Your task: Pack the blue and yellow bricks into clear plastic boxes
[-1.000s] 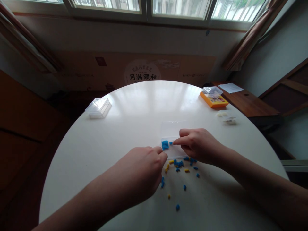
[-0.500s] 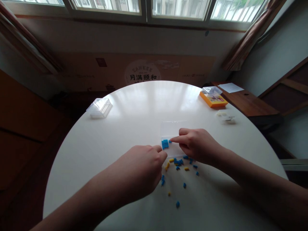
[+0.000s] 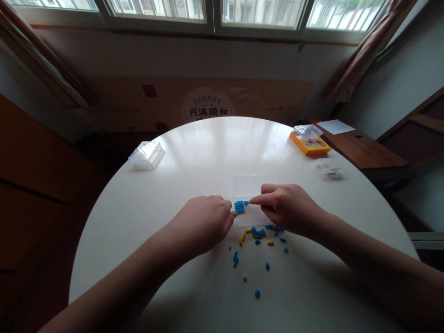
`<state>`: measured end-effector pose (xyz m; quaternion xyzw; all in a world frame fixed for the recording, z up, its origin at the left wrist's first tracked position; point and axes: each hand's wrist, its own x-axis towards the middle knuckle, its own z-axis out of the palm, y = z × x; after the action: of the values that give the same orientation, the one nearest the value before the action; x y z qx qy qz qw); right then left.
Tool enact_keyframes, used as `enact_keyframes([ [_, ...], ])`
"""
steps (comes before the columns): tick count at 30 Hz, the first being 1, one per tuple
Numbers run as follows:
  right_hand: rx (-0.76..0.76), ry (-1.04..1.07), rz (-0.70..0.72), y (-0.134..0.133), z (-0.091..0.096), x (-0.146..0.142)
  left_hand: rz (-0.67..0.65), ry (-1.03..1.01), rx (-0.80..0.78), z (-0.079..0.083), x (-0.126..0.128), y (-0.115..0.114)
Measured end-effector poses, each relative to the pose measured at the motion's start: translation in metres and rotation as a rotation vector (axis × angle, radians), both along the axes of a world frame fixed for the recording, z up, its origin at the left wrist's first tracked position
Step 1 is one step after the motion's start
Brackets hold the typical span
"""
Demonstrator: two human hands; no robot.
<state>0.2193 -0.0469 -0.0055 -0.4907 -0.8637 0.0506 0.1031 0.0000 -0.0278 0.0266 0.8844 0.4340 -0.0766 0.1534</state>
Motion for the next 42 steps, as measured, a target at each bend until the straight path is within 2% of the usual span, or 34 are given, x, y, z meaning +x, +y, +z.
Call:
enact_keyframes([
  [5,-0.017,-0.006,0.005,0.001,-0.002,-0.001,-0.006,0.009,-0.008,-0.006,0.002,0.004],
  [10,-0.019,-0.005,-0.01,0.003,-0.002,-0.002,-0.067,-0.015,-0.012,-0.012,0.001,0.007],
  [19,0.045,-0.028,0.011,0.001,-0.003,-0.001,-0.053,-0.019,-0.032,-0.01,0.003,0.006],
  [23,0.122,0.0,0.017,-0.002,0.007,0.006,-0.053,-0.038,-0.047,-0.011,0.001,0.007],
  [29,0.155,0.041,0.051,-0.008,0.036,0.029,-0.048,-0.036,-0.067,-0.01,-0.001,0.011],
  [31,0.093,0.006,0.072,-0.01,0.044,0.037,-0.023,-0.01,-0.04,-0.011,-0.002,0.015],
  [33,-0.036,-0.059,0.092,-0.011,0.049,0.044,0.006,0.013,0.031,-0.014,-0.004,0.02],
  [38,-0.381,-0.217,0.0,-0.01,0.044,0.055,0.143,0.036,0.157,-0.025,-0.007,0.034],
  [42,-0.452,-0.169,0.016,-0.006,0.04,0.053,0.201,0.038,0.265,-0.034,-0.003,0.036],
])
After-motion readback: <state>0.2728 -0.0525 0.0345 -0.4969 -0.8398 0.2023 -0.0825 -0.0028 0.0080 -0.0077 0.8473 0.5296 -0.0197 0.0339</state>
